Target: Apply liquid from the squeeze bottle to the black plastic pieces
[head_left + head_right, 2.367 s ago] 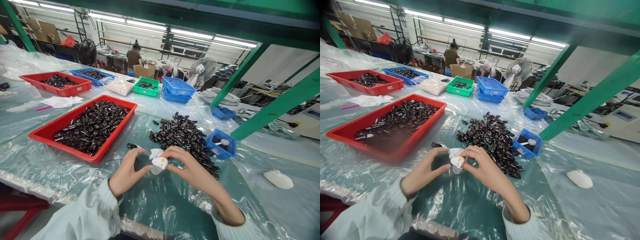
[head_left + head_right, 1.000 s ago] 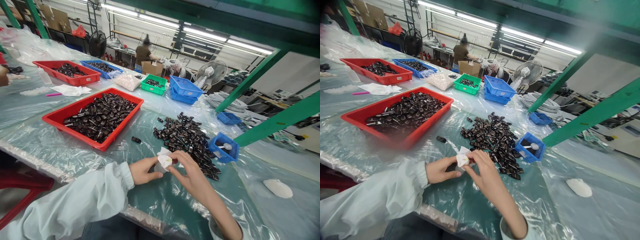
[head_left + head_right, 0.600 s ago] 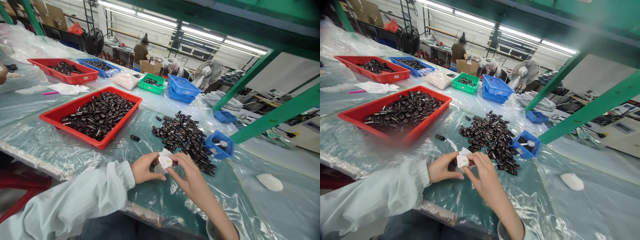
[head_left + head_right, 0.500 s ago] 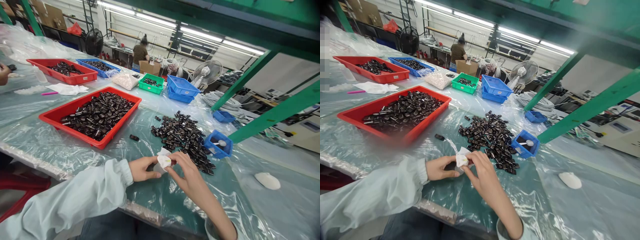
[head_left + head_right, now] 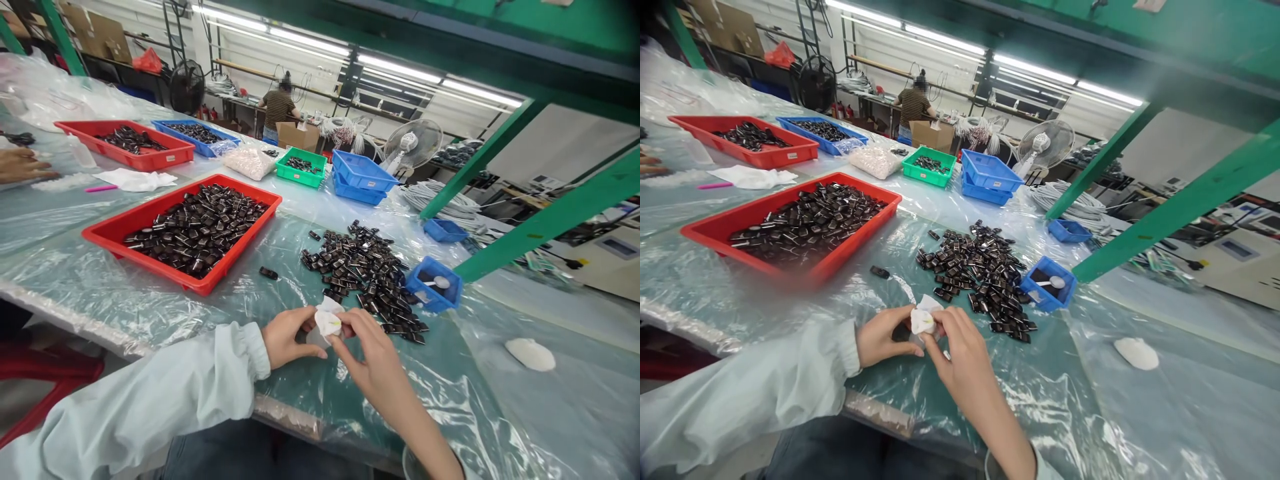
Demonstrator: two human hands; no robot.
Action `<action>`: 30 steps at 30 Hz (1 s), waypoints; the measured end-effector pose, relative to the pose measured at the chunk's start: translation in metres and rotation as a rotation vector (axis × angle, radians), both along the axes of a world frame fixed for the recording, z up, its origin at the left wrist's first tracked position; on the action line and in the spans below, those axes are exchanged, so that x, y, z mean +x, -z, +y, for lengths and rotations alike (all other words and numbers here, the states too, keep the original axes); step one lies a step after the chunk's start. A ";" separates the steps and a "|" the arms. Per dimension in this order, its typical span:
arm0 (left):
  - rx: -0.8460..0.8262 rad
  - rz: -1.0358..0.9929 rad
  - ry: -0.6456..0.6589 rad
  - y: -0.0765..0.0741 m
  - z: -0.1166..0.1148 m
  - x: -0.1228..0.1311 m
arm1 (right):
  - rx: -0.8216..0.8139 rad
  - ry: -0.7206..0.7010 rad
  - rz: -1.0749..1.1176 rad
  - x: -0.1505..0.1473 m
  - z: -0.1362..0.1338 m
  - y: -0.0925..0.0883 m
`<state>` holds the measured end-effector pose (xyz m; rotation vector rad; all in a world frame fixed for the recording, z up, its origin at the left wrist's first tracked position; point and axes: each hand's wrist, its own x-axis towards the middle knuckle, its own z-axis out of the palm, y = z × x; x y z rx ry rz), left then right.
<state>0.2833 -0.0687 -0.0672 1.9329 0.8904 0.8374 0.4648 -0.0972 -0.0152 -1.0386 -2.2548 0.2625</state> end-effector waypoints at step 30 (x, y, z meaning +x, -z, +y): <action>-0.019 0.039 -0.068 -0.004 -0.024 0.002 | -0.044 0.064 0.085 -0.008 -0.023 0.005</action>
